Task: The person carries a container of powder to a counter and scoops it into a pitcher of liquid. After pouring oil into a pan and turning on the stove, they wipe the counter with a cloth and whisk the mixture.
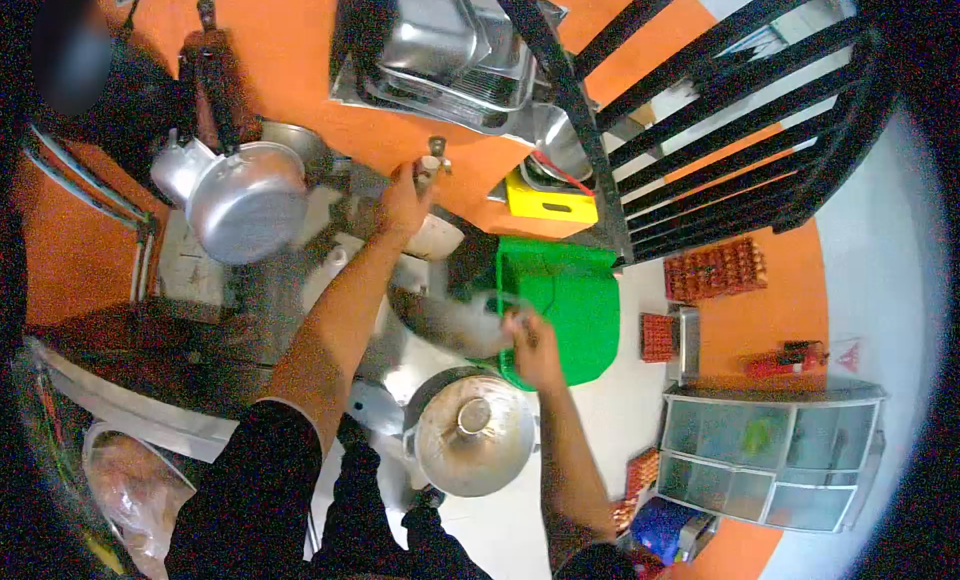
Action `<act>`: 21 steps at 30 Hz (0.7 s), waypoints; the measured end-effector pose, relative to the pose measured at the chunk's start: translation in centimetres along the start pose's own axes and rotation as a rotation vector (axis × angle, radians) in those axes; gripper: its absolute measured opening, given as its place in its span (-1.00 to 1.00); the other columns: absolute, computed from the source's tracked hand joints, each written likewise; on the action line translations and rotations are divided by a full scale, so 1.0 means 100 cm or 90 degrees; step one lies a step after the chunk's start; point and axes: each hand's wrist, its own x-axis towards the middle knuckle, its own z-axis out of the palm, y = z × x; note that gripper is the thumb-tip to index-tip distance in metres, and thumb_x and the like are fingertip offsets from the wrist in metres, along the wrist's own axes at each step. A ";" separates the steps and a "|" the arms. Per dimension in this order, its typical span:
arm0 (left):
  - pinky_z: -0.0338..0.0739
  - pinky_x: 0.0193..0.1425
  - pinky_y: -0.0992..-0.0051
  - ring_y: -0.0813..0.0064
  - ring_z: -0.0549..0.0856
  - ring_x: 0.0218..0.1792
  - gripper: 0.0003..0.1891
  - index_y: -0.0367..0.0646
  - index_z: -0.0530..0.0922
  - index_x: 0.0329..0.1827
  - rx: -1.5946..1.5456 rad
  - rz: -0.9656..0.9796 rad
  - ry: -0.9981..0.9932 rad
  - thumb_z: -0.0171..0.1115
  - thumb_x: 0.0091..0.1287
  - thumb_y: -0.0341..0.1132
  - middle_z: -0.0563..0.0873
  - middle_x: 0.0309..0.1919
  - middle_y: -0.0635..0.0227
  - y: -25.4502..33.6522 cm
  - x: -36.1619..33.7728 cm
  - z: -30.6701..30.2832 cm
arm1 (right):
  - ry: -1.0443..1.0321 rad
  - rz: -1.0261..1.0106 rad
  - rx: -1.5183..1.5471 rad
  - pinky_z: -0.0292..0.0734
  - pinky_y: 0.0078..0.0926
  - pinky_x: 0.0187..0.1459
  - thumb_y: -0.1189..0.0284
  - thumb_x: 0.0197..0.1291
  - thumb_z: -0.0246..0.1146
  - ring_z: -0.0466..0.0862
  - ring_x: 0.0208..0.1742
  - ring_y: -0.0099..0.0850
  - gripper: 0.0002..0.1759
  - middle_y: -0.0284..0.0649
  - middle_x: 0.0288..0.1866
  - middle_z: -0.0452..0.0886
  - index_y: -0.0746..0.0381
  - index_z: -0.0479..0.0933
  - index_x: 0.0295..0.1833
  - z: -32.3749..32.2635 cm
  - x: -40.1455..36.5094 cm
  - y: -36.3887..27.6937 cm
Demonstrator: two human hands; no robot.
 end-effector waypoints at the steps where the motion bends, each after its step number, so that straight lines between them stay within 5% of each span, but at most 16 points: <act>1: 0.50 0.09 0.06 -0.05 0.59 0.05 -0.46 -0.22 0.34 0.17 0.000 -0.013 0.027 0.32 0.23 -0.16 0.57 0.04 -0.01 0.000 -0.001 0.008 | 0.030 0.021 -0.002 0.45 -0.48 -0.13 0.33 0.34 0.21 0.49 -0.24 -0.53 -0.78 -0.30 -0.32 0.59 0.29 0.53 -0.19 -0.003 -0.031 0.001; 7: 0.56 -0.02 0.04 -0.13 0.63 -0.05 -0.53 -0.28 0.27 0.16 0.078 0.007 -0.050 0.20 0.35 -0.18 0.59 -0.02 -0.16 0.009 -0.030 -0.011 | 0.106 0.229 0.158 0.42 -0.53 -0.15 0.31 0.34 0.21 0.49 -0.24 -0.54 -0.75 -0.27 -0.35 0.56 0.31 0.51 -0.18 -0.047 -0.161 0.032; 11: 0.50 0.03 0.02 -0.20 0.60 -0.02 -0.53 -0.32 0.28 0.16 0.015 -0.027 -0.015 0.18 0.36 -0.19 0.59 -0.02 -0.21 0.012 -0.065 -0.036 | 0.000 0.223 -0.033 0.43 -0.52 -0.18 0.27 0.29 0.24 0.49 -0.26 -0.55 -0.73 -0.33 -0.35 0.56 0.29 0.53 -0.20 -0.091 -0.183 0.029; 15: 0.45 0.07 0.00 -0.27 0.58 -0.01 -0.48 -0.36 0.28 0.22 -0.046 -0.054 0.105 0.19 0.35 -0.19 0.59 -0.04 -0.25 0.009 -0.128 -0.049 | -0.052 0.202 -0.154 0.42 -0.53 -0.07 0.50 0.32 0.16 0.52 -0.18 -0.54 -0.93 -0.36 -0.26 0.56 0.27 0.52 -0.16 -0.139 -0.156 0.013; 17: 0.45 0.08 0.03 -0.27 0.57 0.00 -0.42 -0.39 0.26 0.29 -0.029 0.001 0.149 0.21 0.34 -0.19 0.59 -0.02 -0.26 0.003 -0.171 -0.043 | 0.074 0.091 -0.172 0.49 -0.42 -0.16 0.43 0.29 0.24 0.62 -0.21 -0.39 -0.86 -0.18 -0.32 0.65 0.29 0.54 -0.14 -0.161 -0.135 0.014; 19: 0.46 0.05 0.04 -0.26 0.58 0.00 -0.36 -0.43 0.24 0.34 -0.088 -0.106 0.026 0.22 0.33 -0.19 0.59 -0.01 -0.28 0.033 -0.213 -0.070 | 0.058 0.044 -0.204 0.51 -0.43 -0.14 0.41 0.29 0.22 0.62 -0.21 -0.39 -0.84 -0.16 -0.32 0.64 0.27 0.53 -0.11 -0.178 -0.092 -0.035; 21: 0.45 -0.03 0.01 -0.25 0.60 -0.07 -0.44 -0.46 0.32 0.23 -0.081 -0.122 0.123 0.21 0.33 -0.20 0.61 -0.10 -0.26 0.035 -0.255 -0.066 | 0.058 0.063 -0.286 0.52 -0.42 -0.13 0.41 0.29 0.22 0.62 -0.21 -0.41 -0.85 -0.12 -0.31 0.64 0.27 0.53 -0.12 -0.182 -0.053 -0.079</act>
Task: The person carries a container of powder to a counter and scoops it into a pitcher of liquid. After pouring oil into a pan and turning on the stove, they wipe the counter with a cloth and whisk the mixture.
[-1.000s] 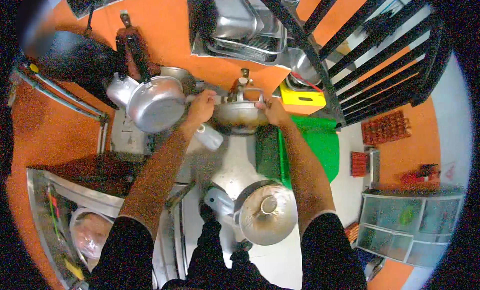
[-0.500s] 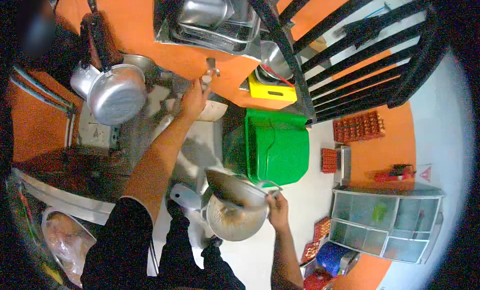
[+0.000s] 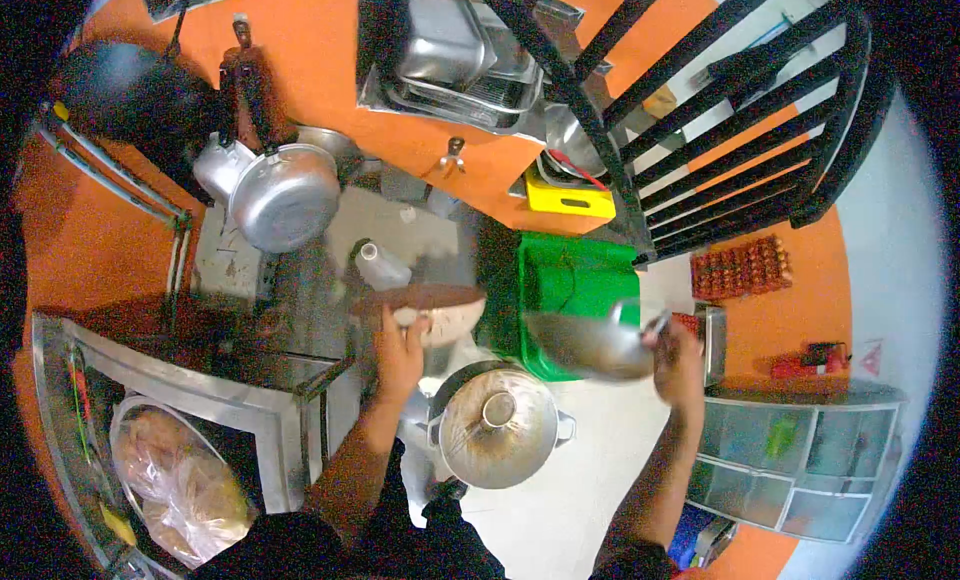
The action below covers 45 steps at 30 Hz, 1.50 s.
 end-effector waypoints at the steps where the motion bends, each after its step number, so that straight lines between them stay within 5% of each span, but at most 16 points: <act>1: 0.44 -0.04 -0.01 -0.24 0.60 -0.10 -0.48 -0.45 0.35 0.19 0.013 -0.013 0.021 0.20 0.33 -0.19 0.62 -0.15 -0.24 0.007 -0.017 -0.009 | -0.006 -0.001 -0.021 0.52 -0.41 -0.12 0.41 0.29 0.22 0.63 -0.22 -0.40 -0.84 -0.11 -0.29 0.64 0.26 0.54 -0.10 -0.005 0.019 -0.019; 5: 0.44 -0.06 -0.05 -0.22 0.61 -0.14 -0.60 -0.41 0.43 0.03 0.008 -0.129 -0.074 0.16 0.35 -0.20 0.63 -0.25 -0.15 0.014 -0.075 -0.043 | 0.006 -0.063 -0.022 0.52 -0.37 -0.12 0.40 0.29 0.22 0.64 -0.19 -0.37 -0.76 -0.07 -0.21 0.68 0.24 0.55 0.03 0.029 0.084 -0.053; 10: 0.49 -0.09 0.00 -0.17 0.64 -0.15 -0.76 -0.19 0.43 -0.06 -0.017 -0.103 -0.186 0.17 0.33 -0.27 0.65 -0.28 0.00 0.004 -0.136 -0.047 | -0.091 -0.090 -0.030 0.49 -0.28 -0.02 0.21 0.32 0.19 0.67 -0.11 -0.20 -0.60 0.01 -0.13 0.68 0.29 0.51 0.09 0.135 0.156 -0.057; 12: 0.51 -0.10 0.06 -0.11 0.66 -0.16 -0.77 -0.13 0.45 -0.04 -0.098 -0.072 -0.237 0.22 0.27 -0.40 0.65 -0.26 0.02 -0.016 -0.159 -0.042 | -0.113 -0.193 0.151 0.51 -0.45 -0.07 0.28 0.35 0.21 0.60 -0.15 -0.51 -0.66 -0.23 -0.15 0.66 0.30 0.50 0.07 0.195 0.196 -0.039; 15: 0.54 -0.10 0.11 -0.05 0.68 -0.17 -0.68 -0.13 0.43 0.01 -0.094 0.052 -0.287 0.25 0.20 -0.49 0.65 -0.20 0.06 0.014 -0.156 -0.070 | -0.169 -0.102 0.156 0.49 -0.38 -0.03 0.29 0.36 0.20 0.58 -0.13 -0.45 -0.67 -0.20 -0.12 0.64 0.32 0.49 0.06 0.241 0.226 -0.062; 17: 0.54 -0.10 0.10 -0.04 0.68 -0.18 -0.64 -0.13 0.42 0.03 -0.077 -0.019 -0.346 0.27 0.17 -0.51 0.65 -0.17 0.08 0.027 -0.161 -0.079 | -0.152 -0.166 0.256 0.48 -0.35 -0.01 0.29 0.37 0.19 0.57 -0.12 -0.41 -0.67 -0.20 -0.13 0.64 0.32 0.49 0.06 0.279 0.241 -0.060; 20: 0.55 -0.08 0.12 -0.04 0.67 -0.14 -0.55 -0.12 0.39 0.06 -0.114 -0.036 -0.405 0.31 0.10 -0.56 0.63 -0.12 0.07 0.019 -0.177 -0.081 | -0.178 -0.085 0.184 0.46 -0.34 0.00 0.31 0.38 0.16 0.55 -0.11 -0.40 -0.68 -0.22 -0.13 0.63 0.33 0.48 0.07 0.255 0.215 -0.121; 30: 0.58 -0.14 0.16 -0.03 0.67 -0.14 -0.56 -0.15 0.42 0.03 -0.149 0.050 -0.439 0.31 0.08 -0.58 0.62 -0.14 0.05 0.026 -0.192 -0.089 | -0.205 -0.137 0.300 0.47 -0.42 0.01 0.29 0.38 0.17 0.55 -0.09 -0.46 -0.67 -0.29 -0.09 0.63 0.31 0.51 0.08 0.305 0.252 -0.103; 34: 0.59 -0.14 0.16 -0.02 0.67 -0.13 -0.57 -0.15 0.42 0.04 -0.178 0.085 -0.413 0.30 0.09 -0.58 0.63 -0.14 0.05 0.024 -0.195 -0.095 | -0.198 -0.149 0.327 0.44 -0.27 0.16 0.27 0.34 0.14 0.61 0.08 -0.22 -0.57 -0.03 0.07 0.64 0.33 0.47 0.19 0.318 0.262 -0.086; 39: 0.61 -0.14 0.16 0.01 0.69 -0.14 -0.59 -0.14 0.43 0.07 -0.093 -0.018 -0.476 0.30 0.15 -0.51 0.65 -0.13 0.05 0.036 -0.189 -0.108 | -0.082 -0.132 0.114 0.46 -0.27 0.08 0.35 0.34 0.17 0.62 0.00 -0.18 -0.60 -0.03 -0.03 0.65 0.35 0.43 0.19 0.306 0.252 -0.093; 42: 0.61 -0.14 0.16 0.01 0.71 -0.18 -0.63 -0.15 0.43 0.07 -0.097 -0.046 -0.444 0.29 0.20 -0.43 0.68 -0.18 0.07 0.040 -0.189 -0.114 | 0.109 -0.253 0.123 0.46 -0.24 0.08 0.39 0.32 0.14 0.62 0.02 -0.08 -0.60 0.08 -0.02 0.63 0.34 0.41 0.21 0.299 0.224 -0.087; 43: 0.61 -0.14 0.16 0.02 0.71 -0.19 -0.64 -0.15 0.43 0.07 -0.100 -0.056 -0.438 0.29 0.22 -0.40 0.69 -0.19 0.07 0.043 -0.192 -0.115 | 0.254 -0.289 0.032 0.47 -0.25 0.04 0.46 0.31 0.09 0.62 -0.02 -0.14 -0.68 0.03 -0.12 0.62 0.35 0.42 0.12 0.299 0.203 -0.077; 45: 0.62 -0.15 0.18 0.05 0.73 -0.19 -0.62 -0.15 0.45 0.05 -0.021 0.048 -0.407 0.34 0.20 -0.31 0.71 -0.25 0.11 0.041 -0.202 -0.117 | 0.163 -0.262 0.235 0.48 -0.29 -0.15 0.50 0.27 0.01 0.56 -0.28 -0.19 -0.87 -0.06 -0.33 0.53 0.33 0.44 -0.26 0.258 0.123 -0.075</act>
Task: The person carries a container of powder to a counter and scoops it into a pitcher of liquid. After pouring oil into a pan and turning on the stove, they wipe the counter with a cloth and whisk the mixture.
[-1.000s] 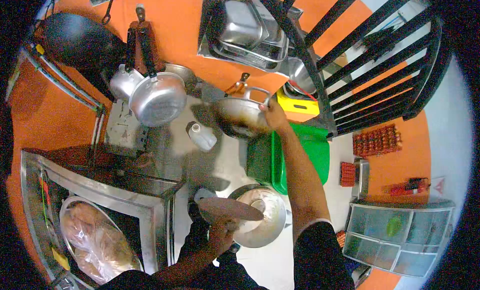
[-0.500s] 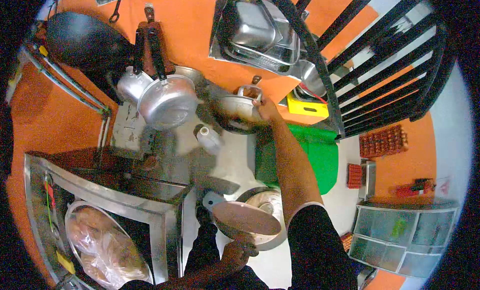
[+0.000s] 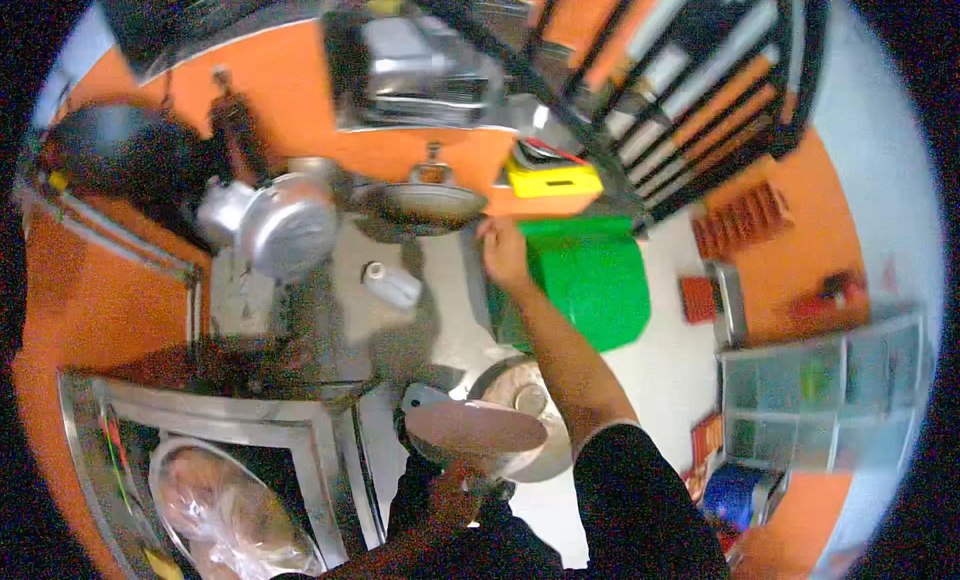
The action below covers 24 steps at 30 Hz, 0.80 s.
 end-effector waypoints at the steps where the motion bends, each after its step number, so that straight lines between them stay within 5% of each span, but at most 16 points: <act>1: 0.62 -0.14 0.20 0.08 0.73 -0.19 -0.61 -0.15 0.47 0.04 -0.069 -0.029 -0.012 0.37 0.18 -0.29 0.72 -0.25 0.12 -0.022 -0.004 0.013 | -0.009 0.046 0.038 0.48 -0.20 -0.20 0.49 0.25 -0.01 0.59 -0.32 -0.14 -0.77 -0.06 -0.43 0.55 0.28 0.48 -0.42 -0.032 -0.041 -0.028; 4: 0.62 -0.12 0.27 0.16 0.74 -0.19 -0.57 -0.16 0.50 -0.01 -0.212 -0.062 -0.026 0.44 0.10 -0.25 0.72 -0.23 0.14 -0.055 -0.020 0.035 | -0.010 0.301 0.051 0.44 -0.33 -0.21 0.23 0.34 -0.12 0.57 -0.36 -0.24 -0.52 -0.09 -0.47 0.57 0.31 0.49 -0.49 -0.117 -0.217 -0.052; 6: 0.62 -0.10 0.32 0.20 0.74 -0.20 -0.57 -0.17 0.52 -0.06 -0.240 0.017 0.004 0.48 0.06 -0.23 0.72 -0.20 0.15 0.001 -0.001 0.020 | 0.096 0.467 -0.099 0.48 -0.31 -0.22 0.24 0.32 -0.12 0.60 -0.36 -0.26 -0.50 -0.09 -0.47 0.62 0.37 0.54 -0.48 -0.162 -0.394 -0.042; 7: 0.58 -0.03 0.37 0.21 0.72 -0.17 -0.65 -0.21 0.53 -0.12 -0.120 -0.060 -0.039 0.45 0.07 -0.35 0.69 -0.18 0.14 0.027 -0.006 0.016 | 0.151 0.748 0.091 0.50 -0.28 -0.23 0.21 0.29 -0.09 0.61 -0.40 -0.28 -0.48 -0.08 -0.52 0.61 0.38 0.55 -0.50 -0.192 -0.446 -0.085; 9: 0.56 -0.02 0.36 0.22 0.69 -0.16 -0.71 -0.24 0.51 -0.17 -0.098 0.103 -0.079 0.40 0.06 -0.48 0.65 -0.19 0.12 0.051 -0.013 0.027 | 0.114 0.925 0.002 0.52 -0.31 -0.24 0.25 0.32 -0.03 0.61 -0.44 -0.31 -0.54 -0.13 -0.56 0.59 0.34 0.58 -0.46 -0.249 -0.510 -0.175; 11: 0.54 -0.05 0.37 0.23 0.65 -0.21 -0.74 -0.26 0.50 -0.19 -0.021 0.135 -0.150 0.34 0.07 -0.57 0.62 -0.24 0.13 0.073 -0.033 0.048 | 0.163 0.988 -0.026 0.54 -0.35 -0.23 0.20 0.38 0.00 0.62 -0.40 -0.32 -0.56 -0.13 -0.52 0.61 0.33 0.56 -0.34 -0.274 -0.574 -0.238; 12: 0.52 -0.10 0.36 0.19 0.62 -0.28 -0.76 -0.28 0.49 -0.19 -0.121 0.263 -0.209 0.32 0.09 -0.57 0.61 -0.27 0.13 0.086 -0.043 0.067 | 0.156 0.925 -0.079 0.54 -0.35 -0.25 0.12 0.42 -0.02 0.62 -0.37 -0.37 -0.54 -0.15 -0.39 0.63 0.31 0.54 -0.25 -0.273 -0.634 -0.240; 15: 0.50 -0.09 0.40 0.39 0.57 -0.21 -0.75 -0.32 0.44 -0.12 -0.080 0.234 -0.401 0.30 0.19 -0.54 0.59 -0.22 0.20 0.144 -0.098 0.120 | 0.334 0.875 0.038 0.57 -0.35 -0.20 0.02 0.40 0.02 0.62 -0.28 -0.47 -0.51 -0.21 -0.24 0.64 0.26 0.56 -0.09 -0.282 -0.687 -0.264; 17: 0.50 -0.19 0.43 0.39 0.58 -0.30 -0.73 -0.33 0.45 -0.17 0.006 0.413 -0.422 0.36 0.14 -0.54 0.60 -0.29 0.17 0.157 -0.148 0.188 | 0.306 0.910 0.346 0.57 -0.39 -0.15 -0.10 0.38 -0.02 0.63 -0.24 -0.44 -0.41 -0.22 -0.21 0.66 0.19 0.54 0.09 -0.313 -0.711 -0.266; 19: 0.49 -0.19 0.45 0.38 0.58 -0.30 -0.75 -0.31 0.47 -0.20 0.018 0.485 -0.608 0.36 0.12 -0.54 0.59 -0.32 0.18 0.203 -0.217 0.248 | 0.320 0.806 0.577 0.56 -0.44 -0.14 -0.20 0.37 -0.12 0.64 -0.22 -0.41 -0.31 -0.20 -0.12 0.67 0.16 0.50 0.19 -0.356 -0.739 -0.287; 20: 0.49 -0.19 0.28 0.04 0.58 -0.31 -0.79 -0.32 0.50 -0.23 0.051 0.535 -0.654 0.14 0.03 -0.58 0.55 -0.35 0.06 0.216 -0.258 0.280 | 0.364 0.799 0.694 0.57 -0.44 -0.12 -0.23 0.36 -0.16 0.65 -0.21 -0.40 -0.27 -0.19 -0.07 0.66 0.18 0.51 0.16 -0.374 -0.764 -0.298; 21: 0.49 -0.18 0.27 0.04 0.58 -0.29 -0.79 -0.31 0.51 -0.22 0.043 0.564 -0.729 0.16 0.04 -0.56 0.55 -0.35 0.06 0.233 -0.300 0.309 | 0.406 0.779 0.824 0.57 -0.44 -0.11 -0.25 0.36 -0.20 0.66 -0.20 -0.38 -0.24 -0.17 -0.02 0.66 0.19 0.52 0.14 -0.388 -0.787 -0.310; 24: 0.49 -0.09 0.23 0.00 0.59 -0.18 -0.79 -0.26 0.53 -0.18 0.097 0.711 -0.936 0.22 0.12 -0.44 0.58 -0.29 0.05 0.272 -0.409 0.377 | 0.675 0.406 1.185 0.60 -0.33 -0.04 -0.20 0.33 -0.02 0.64 -0.16 -0.37 -0.36 -0.24 -0.12 0.63 0.17 0.50 0.06 -0.432 -0.857 -0.359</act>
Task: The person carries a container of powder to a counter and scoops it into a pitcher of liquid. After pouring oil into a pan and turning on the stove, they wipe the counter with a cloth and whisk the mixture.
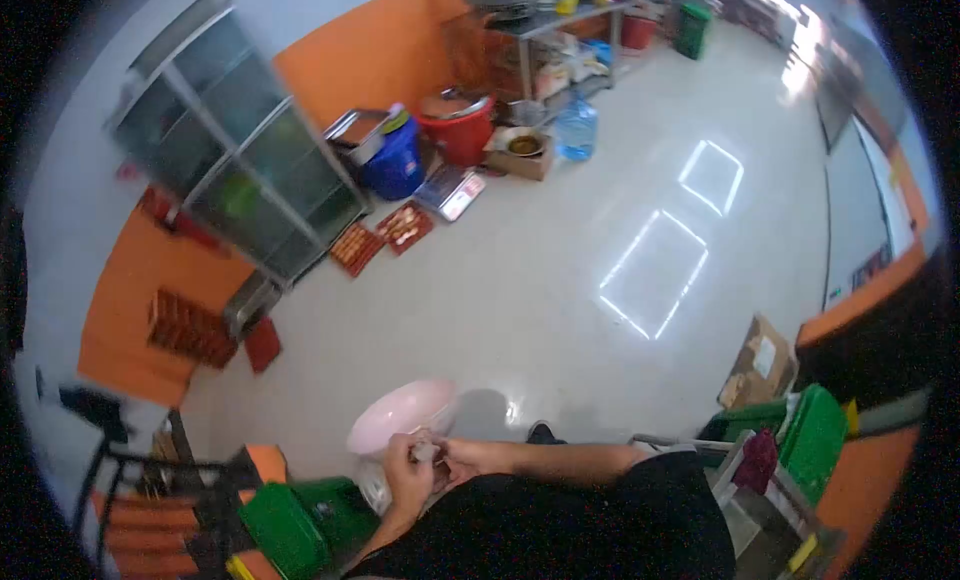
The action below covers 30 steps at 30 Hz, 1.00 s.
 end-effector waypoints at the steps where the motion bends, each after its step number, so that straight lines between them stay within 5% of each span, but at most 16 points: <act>1: 0.49 -0.05 0.23 0.01 0.60 -0.14 -0.79 -0.25 0.53 -0.17 -0.013 0.026 -0.056 0.22 0.13 -0.44 0.59 -0.25 0.06 0.014 0.029 0.020 | 0.069 -0.073 0.091 0.60 -0.32 -0.04 -0.15 0.35 -0.02 0.64 -0.16 -0.37 -0.41 -0.24 -0.13 0.62 0.17 0.49 0.05 -0.012 -0.018 -0.022; 3: 0.50 0.04 0.23 0.03 0.60 -0.04 -0.79 -0.23 0.54 -0.15 -0.053 0.067 -0.152 0.22 0.14 -0.44 0.62 -0.17 0.08 0.021 0.056 0.042 | 0.219 -0.203 0.265 0.60 -0.29 -0.04 -0.05 0.39 -0.01 0.64 -0.14 -0.36 -0.50 -0.25 -0.14 0.60 0.17 0.48 0.01 -0.037 -0.028 -0.042; 6: 0.50 0.14 0.26 0.08 0.60 0.06 -0.77 -0.19 0.55 -0.11 -0.098 0.288 -0.247 0.23 0.15 -0.45 0.64 -0.05 0.17 0.040 0.127 0.100 | 0.278 -0.305 0.261 0.61 -0.24 -0.06 0.20 0.40 -0.05 0.61 -0.23 -0.36 -0.69 -0.24 -0.23 0.55 0.21 0.45 -0.12 -0.091 -0.063 -0.099; 9: 0.50 0.20 0.28 0.15 0.60 0.10 -0.74 -0.12 0.56 -0.04 -0.118 0.312 -0.327 0.24 0.18 -0.47 0.64 0.00 0.26 0.069 0.198 0.138 | 0.384 -0.459 0.332 0.62 -0.30 -0.31 0.34 0.38 -0.07 0.54 -0.42 -0.39 -0.78 -0.26 -0.40 0.47 0.19 0.40 -0.27 -0.182 -0.103 -0.150; 11: 0.52 0.15 0.31 0.16 0.62 0.06 -0.76 -0.11 0.60 -0.04 -0.149 0.260 -0.370 0.24 0.22 -0.46 0.63 0.02 0.26 0.072 0.248 0.155 | 0.116 -0.470 0.607 0.52 -0.41 -0.54 0.35 0.37 -0.04 0.47 -0.56 -0.43 -0.77 -0.30 -0.51 0.40 0.16 0.32 -0.37 -0.267 -0.164 -0.169; 12: 0.52 0.14 0.31 0.16 0.62 0.05 -0.78 -0.11 0.61 -0.06 -0.167 0.251 -0.390 0.24 0.23 -0.45 0.62 0.02 0.25 0.058 0.277 0.165 | 0.333 -0.529 0.661 0.43 -0.50 -0.63 0.38 0.36 0.00 0.40 -0.65 -0.49 -0.76 -0.34 -0.59 0.35 0.15 0.28 -0.42 -0.263 -0.196 -0.187; 13: 0.53 0.13 0.31 0.17 0.62 0.04 -0.80 -0.11 0.63 -0.07 -0.181 0.243 -0.411 0.24 0.24 -0.44 0.62 0.03 0.25 0.047 0.309 0.175 | 0.403 -0.590 0.694 0.43 -0.56 -0.66 0.42 0.35 0.02 0.42 -0.65 -0.53 -0.77 -0.33 -0.57 0.38 0.17 0.29 -0.42 -0.285 -0.223 -0.186; 14: 0.54 0.10 0.32 0.17 0.64 0.02 -0.80 -0.14 0.66 -0.16 -0.195 0.201 -0.421 0.17 0.20 -0.55 0.62 0.04 0.25 0.040 0.343 0.181 | 0.315 -0.573 0.785 0.43 -0.62 -0.69 0.44 0.35 0.01 0.44 -0.65 -0.56 -0.79 -0.34 -0.59 0.39 0.19 0.30 -0.40 -0.305 -0.251 -0.186; 18: 0.55 0.07 0.34 0.18 0.64 -0.05 -0.57 -0.14 0.69 -0.28 -0.164 0.209 -0.435 -0.09 -0.02 -0.75 0.60 0.05 0.19 0.020 0.494 0.217 | 0.464 -0.708 0.798 0.46 -0.64 -0.67 0.46 0.32 -0.04 0.43 -0.69 -0.58 -0.81 -0.37 -0.63 0.37 0.18 0.29 -0.41 -0.270 -0.293 -0.195; 20: 0.53 0.12 0.32 0.14 0.61 0.01 -0.58 -0.11 0.69 -0.28 -0.105 0.316 -0.415 -0.06 -0.02 -0.75 0.59 0.05 0.18 0.033 0.570 0.241 | 0.507 -0.837 0.860 0.48 -0.61 -0.63 0.50 0.28 -0.07 0.40 -0.70 -0.57 -0.78 -0.38 -0.65 0.35 0.15 0.27 -0.47 -0.226 -0.290 -0.217; 21: 0.52 0.14 0.31 0.14 0.60 0.03 -0.60 -0.11 0.68 -0.29 -0.113 0.353 -0.412 -0.04 -0.01 -0.73 0.58 0.05 0.19 0.044 0.606 0.257 | 0.474 -0.764 0.931 0.47 -0.63 -0.62 0.50 0.28 -0.06 0.37 -0.71 -0.56 -0.76 -0.38 -0.66 0.34 0.14 0.27 -0.49 -0.270 -0.296 -0.199; 24: 0.49 0.18 0.30 0.14 0.59 0.04 -0.68 -0.10 0.64 -0.31 -0.091 0.441 -0.354 -0.02 0.04 -0.66 0.57 0.05 0.19 0.081 0.689 0.302 | 0.574 -0.891 0.624 0.52 -0.63 -0.27 0.65 0.23 -0.02 0.46 -0.42 -0.53 -0.95 -0.27 -0.41 0.41 0.33 0.35 -0.28 -0.276 -0.299 -0.191; 26: 0.50 0.14 0.28 0.16 0.60 0.03 -0.72 -0.08 0.63 -0.33 -0.071 0.394 -0.371 0.01 0.05 -0.63 0.58 0.00 0.19 0.095 0.730 0.339 | 0.466 -0.915 0.771 0.50 -0.67 -0.22 0.63 0.24 -0.01 0.46 -0.42 -0.53 -0.95 -0.29 -0.41 0.40 0.38 0.36 -0.23 -0.281 -0.317 -0.213; 28: 0.52 0.09 0.25 0.16 0.61 0.00 -0.78 -0.08 0.62 -0.35 -0.019 0.322 -0.434 0.05 0.06 -0.57 0.60 -0.07 0.19 0.085 0.745 0.368 | 0.606 -0.818 0.734 0.51 -0.67 -0.36 0.61 0.26 -0.02 0.49 -0.41 -0.55 -0.95 -0.29 -0.42 0.42 0.36 0.36 -0.21 -0.309 -0.340 -0.228; 30: 0.53 0.01 0.22 0.14 0.63 -0.06 -0.85 -0.09 0.62 -0.37 0.073 0.236 -0.502 0.10 0.08 -0.50 0.62 -0.17 0.16 0.051 0.771 0.386 | 0.430 -0.762 0.911 0.53 -0.67 -0.38 0.60 0.28 0.00 0.51 -0.33 -0.54 -0.91 -0.26 -0.38 0.43 0.39 0.37 -0.15 -0.371 -0.385 -0.262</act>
